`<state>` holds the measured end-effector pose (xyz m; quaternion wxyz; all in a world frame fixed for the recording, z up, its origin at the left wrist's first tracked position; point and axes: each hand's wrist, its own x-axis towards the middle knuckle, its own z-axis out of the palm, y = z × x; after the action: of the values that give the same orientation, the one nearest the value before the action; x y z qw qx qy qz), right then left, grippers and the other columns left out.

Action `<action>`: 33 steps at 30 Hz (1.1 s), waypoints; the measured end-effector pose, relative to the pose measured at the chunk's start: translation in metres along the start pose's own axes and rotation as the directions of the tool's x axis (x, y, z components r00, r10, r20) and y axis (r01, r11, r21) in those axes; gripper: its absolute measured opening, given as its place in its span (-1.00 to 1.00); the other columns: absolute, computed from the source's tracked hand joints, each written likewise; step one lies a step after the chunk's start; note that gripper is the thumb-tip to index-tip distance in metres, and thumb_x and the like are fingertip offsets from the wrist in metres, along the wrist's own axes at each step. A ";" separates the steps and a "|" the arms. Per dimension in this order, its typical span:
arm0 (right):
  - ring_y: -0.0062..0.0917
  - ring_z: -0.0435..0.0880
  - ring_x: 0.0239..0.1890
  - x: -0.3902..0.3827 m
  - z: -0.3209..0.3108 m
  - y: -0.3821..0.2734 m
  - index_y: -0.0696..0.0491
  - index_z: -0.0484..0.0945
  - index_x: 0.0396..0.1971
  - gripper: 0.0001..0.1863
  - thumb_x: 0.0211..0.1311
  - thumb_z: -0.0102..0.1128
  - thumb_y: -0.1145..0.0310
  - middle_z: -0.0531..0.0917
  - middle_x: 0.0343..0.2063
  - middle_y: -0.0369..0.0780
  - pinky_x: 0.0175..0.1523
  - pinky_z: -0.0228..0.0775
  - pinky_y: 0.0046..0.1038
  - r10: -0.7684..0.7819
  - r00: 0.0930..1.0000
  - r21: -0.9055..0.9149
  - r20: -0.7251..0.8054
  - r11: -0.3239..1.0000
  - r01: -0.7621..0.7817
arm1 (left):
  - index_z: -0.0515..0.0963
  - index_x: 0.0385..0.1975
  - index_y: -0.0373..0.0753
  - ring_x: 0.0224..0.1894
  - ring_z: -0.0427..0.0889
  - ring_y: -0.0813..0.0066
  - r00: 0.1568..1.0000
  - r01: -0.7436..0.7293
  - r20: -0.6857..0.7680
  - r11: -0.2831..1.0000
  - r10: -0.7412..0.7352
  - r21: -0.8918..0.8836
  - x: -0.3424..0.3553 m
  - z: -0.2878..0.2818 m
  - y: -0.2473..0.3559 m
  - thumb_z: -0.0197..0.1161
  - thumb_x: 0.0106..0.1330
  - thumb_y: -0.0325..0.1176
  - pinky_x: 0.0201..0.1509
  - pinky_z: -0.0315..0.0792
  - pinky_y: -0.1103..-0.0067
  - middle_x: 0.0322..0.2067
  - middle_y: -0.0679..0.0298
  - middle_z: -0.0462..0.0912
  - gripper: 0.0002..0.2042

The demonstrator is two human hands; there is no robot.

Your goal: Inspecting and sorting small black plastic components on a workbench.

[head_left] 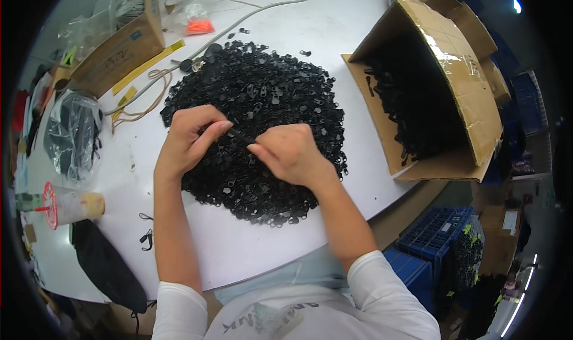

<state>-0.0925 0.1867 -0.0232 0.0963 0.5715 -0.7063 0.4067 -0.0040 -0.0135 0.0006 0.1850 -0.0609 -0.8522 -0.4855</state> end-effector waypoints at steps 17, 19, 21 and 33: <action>-0.21 0.67 -0.48 0.018 -0.015 -0.004 0.09 0.62 -0.41 -0.59 0.03 0.34 0.00 0.64 -0.62 -0.12 -0.34 0.51 -0.27 0.599 0.783 -0.244 0.168 0.795 -0.555 | 0.50 -0.43 -0.26 -0.38 0.63 0.08 0.915 0.115 0.277 0.847 -0.294 0.519 -0.001 0.035 -0.001 0.35 0.10 -0.22 -0.30 0.48 0.29 -0.51 0.11 0.62 -0.75; -0.23 0.64 -0.52 0.025 -0.004 -0.008 0.09 0.57 -0.46 -0.69 0.08 0.31 0.13 0.60 -0.65 -0.12 -0.41 0.44 -0.26 0.534 0.797 -0.430 0.282 0.813 -0.392 | 0.51 -0.43 -0.27 -0.35 0.64 0.08 0.919 0.111 0.272 0.851 -0.284 0.513 0.001 0.037 -0.002 0.32 0.11 -0.26 -0.27 0.50 0.27 -0.46 0.11 0.64 -0.79; -0.20 0.64 -0.48 0.032 0.003 -0.004 0.09 0.56 -0.45 -0.73 0.10 0.28 0.17 0.60 -0.62 -0.11 -0.37 0.45 -0.22 0.444 0.818 -0.402 0.366 0.868 -0.292 | 0.52 -0.42 -0.27 -0.33 0.64 0.06 0.936 0.076 0.265 0.867 -0.233 0.493 -0.004 0.033 -0.007 0.30 0.08 -0.34 -0.25 0.50 0.26 -0.45 0.10 0.65 -0.83; -0.43 0.61 -0.39 0.015 -0.016 0.025 0.14 0.38 -0.40 -0.78 0.39 -0.15 0.33 0.52 -0.51 -0.19 -0.25 0.49 -0.41 0.410 0.907 0.762 0.098 0.555 -0.334 | 0.58 -0.49 -0.30 -0.33 0.66 0.01 0.917 0.103 0.295 0.874 -0.269 0.474 -0.003 0.029 -0.008 0.34 0.10 -0.20 -0.25 0.54 0.27 -0.46 0.02 0.66 -0.74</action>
<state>-0.1245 0.1872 -0.0156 -0.2099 0.3762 -0.5670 0.7021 -0.0108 0.0069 -0.0206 -0.0099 -0.0189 -0.9620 -0.2723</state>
